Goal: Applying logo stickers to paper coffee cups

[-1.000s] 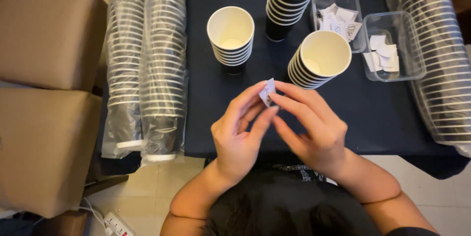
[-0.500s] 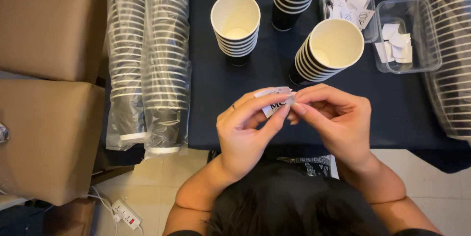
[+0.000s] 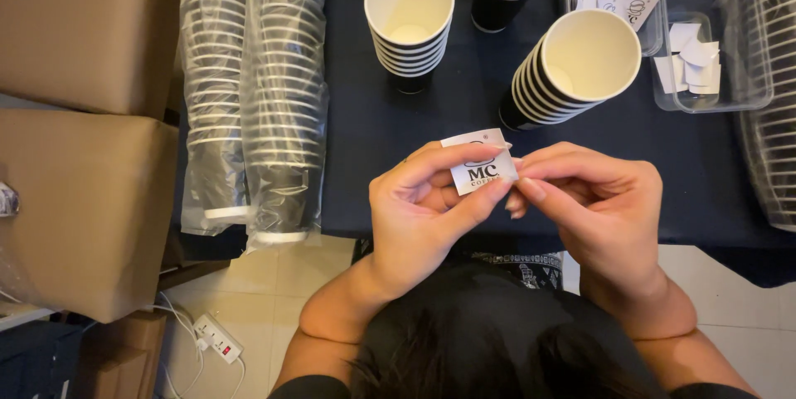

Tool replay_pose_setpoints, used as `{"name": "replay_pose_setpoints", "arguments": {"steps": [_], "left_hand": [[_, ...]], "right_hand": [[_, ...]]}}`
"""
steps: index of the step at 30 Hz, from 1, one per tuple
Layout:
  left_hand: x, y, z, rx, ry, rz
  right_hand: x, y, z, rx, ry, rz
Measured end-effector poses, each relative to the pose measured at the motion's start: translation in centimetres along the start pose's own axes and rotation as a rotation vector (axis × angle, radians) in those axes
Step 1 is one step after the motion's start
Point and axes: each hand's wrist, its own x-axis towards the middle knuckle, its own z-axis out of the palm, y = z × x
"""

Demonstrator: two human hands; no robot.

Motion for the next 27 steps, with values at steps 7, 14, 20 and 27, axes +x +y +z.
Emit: {"name": "replay_pose_setpoints", "arguments": {"steps": [7, 14, 20, 27], "left_hand": [[-0.12, 0.36, -0.02, 0.008, -0.011, -0.013], [-0.15, 0.52, 0.08, 0.004, -0.013, -0.034], [-0.13, 0.59, 0.09, -0.017, -0.022, -0.032], [-0.15, 0.61, -0.04, -0.025, -0.034, -0.035]], "right_hand": [[-0.26, -0.75, 0.12, -0.053, -0.012, -0.014], [-0.41, -0.60, 0.09, -0.041, -0.008, -0.037], [-0.45, -0.97, 0.15, -0.097, -0.004, -0.037], [-0.46, -1.03, 0.18, -0.145, -0.015, -0.085]]}}
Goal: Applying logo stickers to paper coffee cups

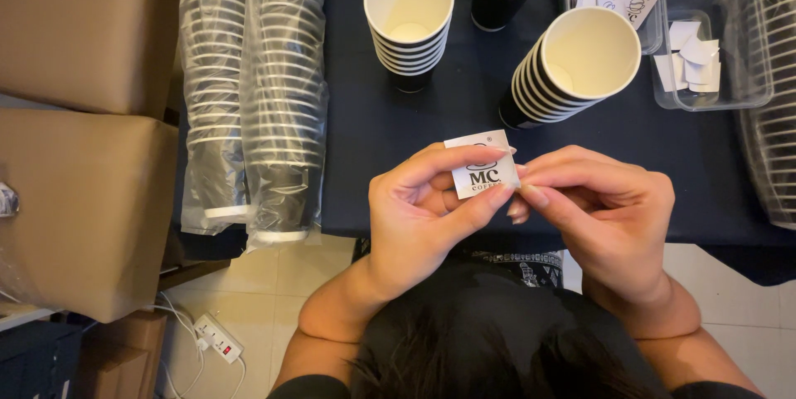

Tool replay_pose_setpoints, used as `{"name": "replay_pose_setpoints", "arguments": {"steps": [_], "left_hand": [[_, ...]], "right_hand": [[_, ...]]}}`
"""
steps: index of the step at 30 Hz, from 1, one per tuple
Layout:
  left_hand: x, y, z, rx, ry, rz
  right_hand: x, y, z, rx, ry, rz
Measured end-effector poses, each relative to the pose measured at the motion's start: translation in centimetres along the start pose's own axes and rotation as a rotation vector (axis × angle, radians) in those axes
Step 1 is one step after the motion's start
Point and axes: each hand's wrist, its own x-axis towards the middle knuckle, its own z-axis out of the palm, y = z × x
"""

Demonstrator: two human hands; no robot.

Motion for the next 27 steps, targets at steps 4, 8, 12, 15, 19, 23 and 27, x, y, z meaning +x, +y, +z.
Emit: {"name": "replay_pose_setpoints", "arguments": {"steps": [4, 8, 12, 15, 19, 23, 27], "left_hand": [[0.0, 0.3, -0.1, 0.010, -0.013, -0.008], [0.2, 0.1, -0.2, 0.032, -0.041, 0.009], [0.8, -0.3, -0.5, 0.291, -0.139, 0.159], [1.2, -0.4, -0.8, 0.494, -0.172, 0.301], [1.7, -0.2, -0.7, 0.759, -0.147, 0.451], [1.9, -0.3, -1.6, 0.705, -0.032, 0.479], [1.8, -0.8, -3.1, 0.560, 0.348, 0.489]], "right_hand": [[0.1, -0.2, 0.1, -0.008, -0.003, -0.009], [0.0, 0.0, 0.1, -0.043, 0.015, -0.020], [0.0, 0.4, -0.5, -0.226, -0.041, -0.190], [0.2, 0.2, -0.9, -0.306, -0.085, -0.275], [0.0, 0.1, -1.7, -0.367, -0.101, -0.317], [-0.1, 4.3, -7.9, -0.440, 0.205, -0.257], [3.4, 14.9, -20.8, -0.460, 0.694, -0.121]]}}
